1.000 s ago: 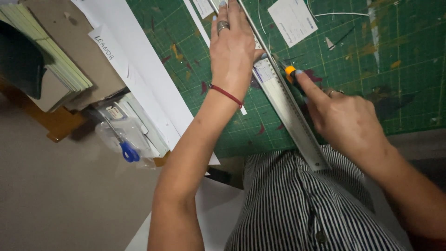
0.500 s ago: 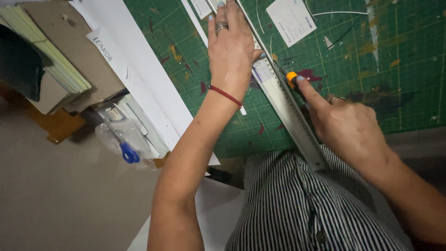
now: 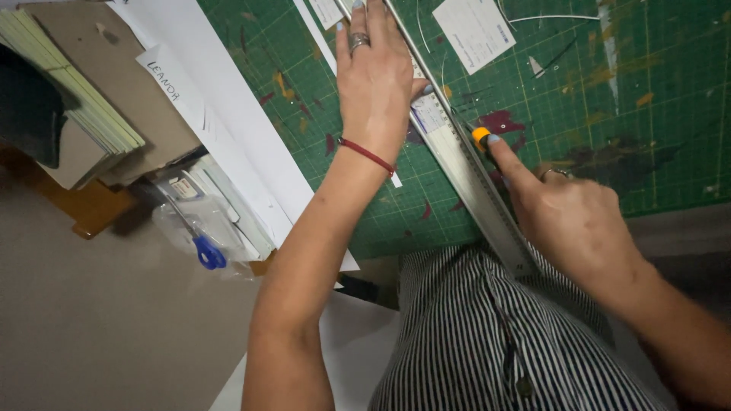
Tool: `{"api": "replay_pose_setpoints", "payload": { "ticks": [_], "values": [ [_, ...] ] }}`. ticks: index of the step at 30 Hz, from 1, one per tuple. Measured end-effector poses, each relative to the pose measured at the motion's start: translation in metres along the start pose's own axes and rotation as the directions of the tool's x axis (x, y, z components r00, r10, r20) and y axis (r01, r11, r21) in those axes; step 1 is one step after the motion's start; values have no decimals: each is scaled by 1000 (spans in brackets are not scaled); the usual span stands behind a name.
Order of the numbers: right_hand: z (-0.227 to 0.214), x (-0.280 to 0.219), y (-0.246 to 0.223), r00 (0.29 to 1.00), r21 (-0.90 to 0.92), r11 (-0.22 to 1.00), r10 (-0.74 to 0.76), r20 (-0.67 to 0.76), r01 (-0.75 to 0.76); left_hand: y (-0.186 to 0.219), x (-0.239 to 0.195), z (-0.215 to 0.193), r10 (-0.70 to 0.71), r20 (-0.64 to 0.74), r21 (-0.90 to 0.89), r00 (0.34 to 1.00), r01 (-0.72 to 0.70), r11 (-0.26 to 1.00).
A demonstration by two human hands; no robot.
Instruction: Cutting paper sheets into smaller pieces using a utility knife and a metal ruler on a cutting mat.
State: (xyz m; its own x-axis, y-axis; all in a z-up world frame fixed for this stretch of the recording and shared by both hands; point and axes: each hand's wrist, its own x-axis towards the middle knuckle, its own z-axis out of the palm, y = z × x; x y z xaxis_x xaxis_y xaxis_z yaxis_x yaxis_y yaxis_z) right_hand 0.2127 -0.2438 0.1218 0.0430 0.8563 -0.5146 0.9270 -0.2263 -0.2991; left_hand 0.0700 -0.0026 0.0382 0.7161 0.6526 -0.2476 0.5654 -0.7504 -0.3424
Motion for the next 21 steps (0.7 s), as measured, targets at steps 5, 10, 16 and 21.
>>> {"api": "replay_pose_setpoints", "payload": {
  "ticks": [5,10,16,21],
  "values": [
    [5,-16,1,997,-6,1000,31,68,-30,-2,2,-2,9,31,-20,999,-8,1000],
    [31,-40,18,971,16,987,152,185,-158,-11,0,3,20,-13,-174,1000,-22,984],
    [100,-84,29,896,521,740,424,128,-425,-22,-13,5,35,-108,-330,994,-68,941],
    [130,-105,13,783,287,750,463,416,-596,-27,-22,7,47,-133,-391,990,-96,916]
  ]
}}
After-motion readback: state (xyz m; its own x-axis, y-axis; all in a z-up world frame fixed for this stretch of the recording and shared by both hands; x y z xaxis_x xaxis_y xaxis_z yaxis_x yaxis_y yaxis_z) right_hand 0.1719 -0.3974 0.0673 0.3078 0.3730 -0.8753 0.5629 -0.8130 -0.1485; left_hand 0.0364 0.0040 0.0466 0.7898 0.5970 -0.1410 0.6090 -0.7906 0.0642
